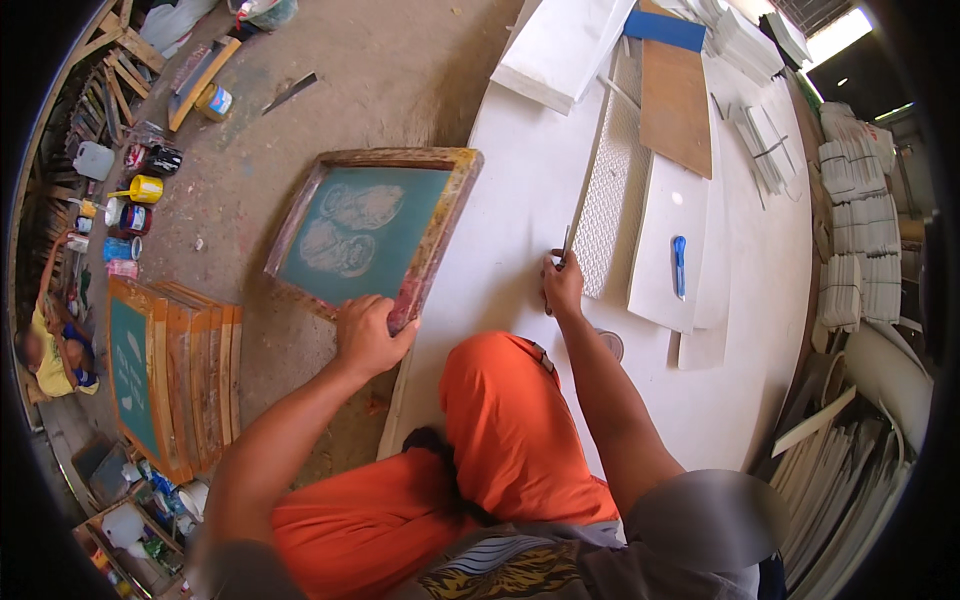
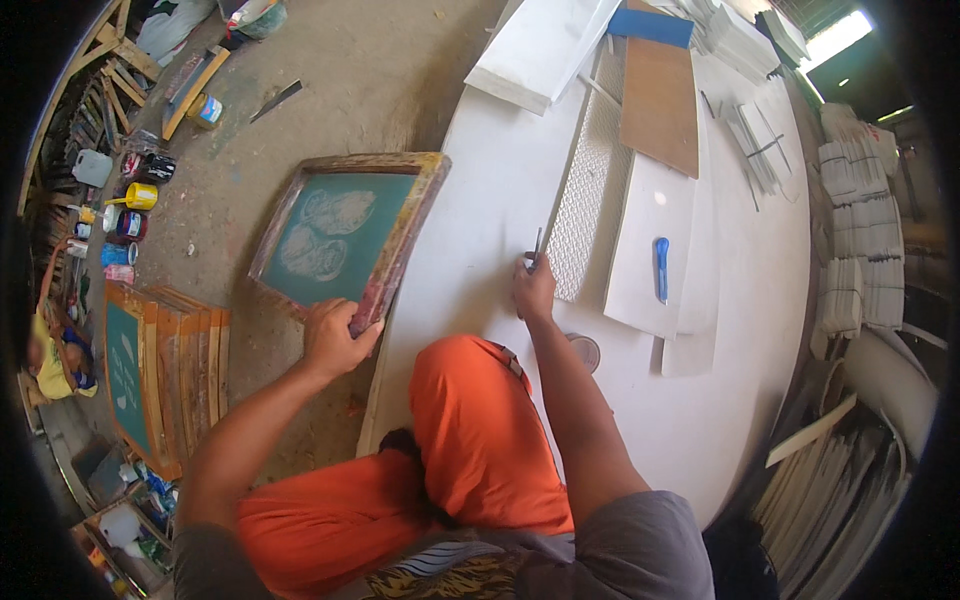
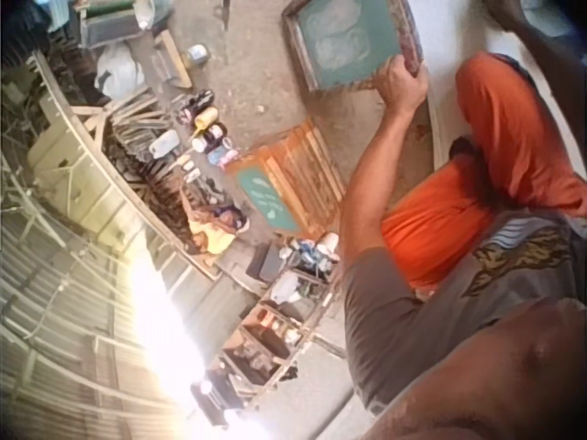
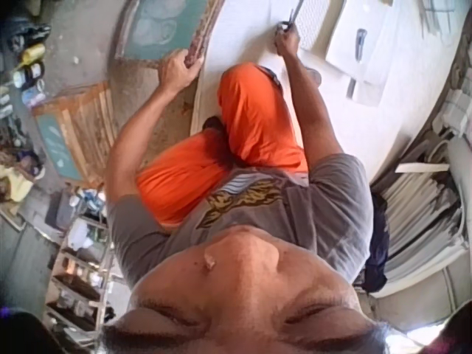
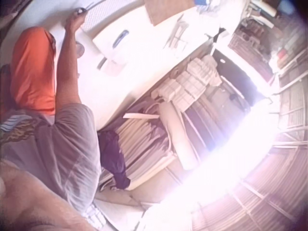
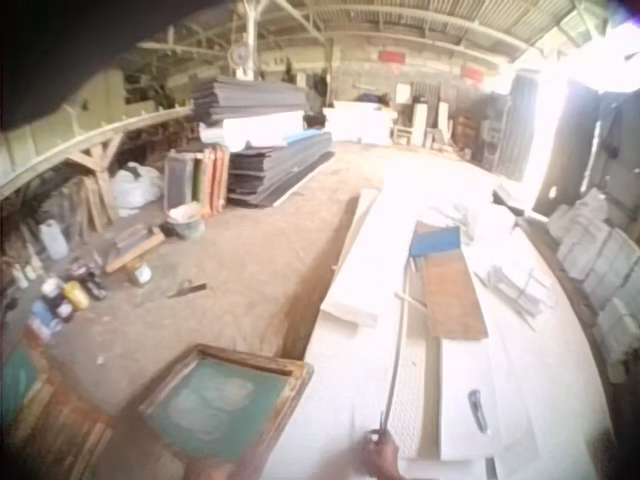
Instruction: The person sits on the floor and uses a small knife to scrape the edges of a screen printing frame. They then pick up a stack of white paper, place it on the floor, and use pliers to adjust the frame's corner clamps.
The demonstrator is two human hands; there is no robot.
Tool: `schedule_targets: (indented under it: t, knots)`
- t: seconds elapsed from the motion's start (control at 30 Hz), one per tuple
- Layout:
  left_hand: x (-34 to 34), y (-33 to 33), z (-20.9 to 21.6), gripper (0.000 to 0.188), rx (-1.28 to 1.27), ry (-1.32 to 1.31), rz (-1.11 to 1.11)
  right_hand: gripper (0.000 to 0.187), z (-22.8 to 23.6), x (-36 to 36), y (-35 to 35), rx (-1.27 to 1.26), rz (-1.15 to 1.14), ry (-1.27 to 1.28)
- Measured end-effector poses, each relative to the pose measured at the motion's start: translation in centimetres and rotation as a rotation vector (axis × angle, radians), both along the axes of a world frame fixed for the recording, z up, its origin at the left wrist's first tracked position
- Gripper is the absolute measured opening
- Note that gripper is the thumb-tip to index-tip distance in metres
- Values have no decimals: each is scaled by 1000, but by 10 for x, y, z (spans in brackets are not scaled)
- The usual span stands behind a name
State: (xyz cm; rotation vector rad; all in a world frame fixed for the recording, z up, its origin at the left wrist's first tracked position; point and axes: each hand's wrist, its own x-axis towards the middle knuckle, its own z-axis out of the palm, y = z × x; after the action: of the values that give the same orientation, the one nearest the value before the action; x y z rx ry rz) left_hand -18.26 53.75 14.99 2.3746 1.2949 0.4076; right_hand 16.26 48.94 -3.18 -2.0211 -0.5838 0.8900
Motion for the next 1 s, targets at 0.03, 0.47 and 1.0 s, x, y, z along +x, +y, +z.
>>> schedule_targets:
  t: [0.03, 0.47, 1.0]
  knots:
    - [8, 0, -7, 40, 31, -4, -7, 27, -4, 4, -3, 36, 29, -21]
    - [119, 23, -121, 34, 99, 211, -58, 38, 77, 9, -47, -41, 265, 127]
    - [91, 42, -123, 39, 58, 154, -14, 43, 127, -15, -14, -116, 709, -254]
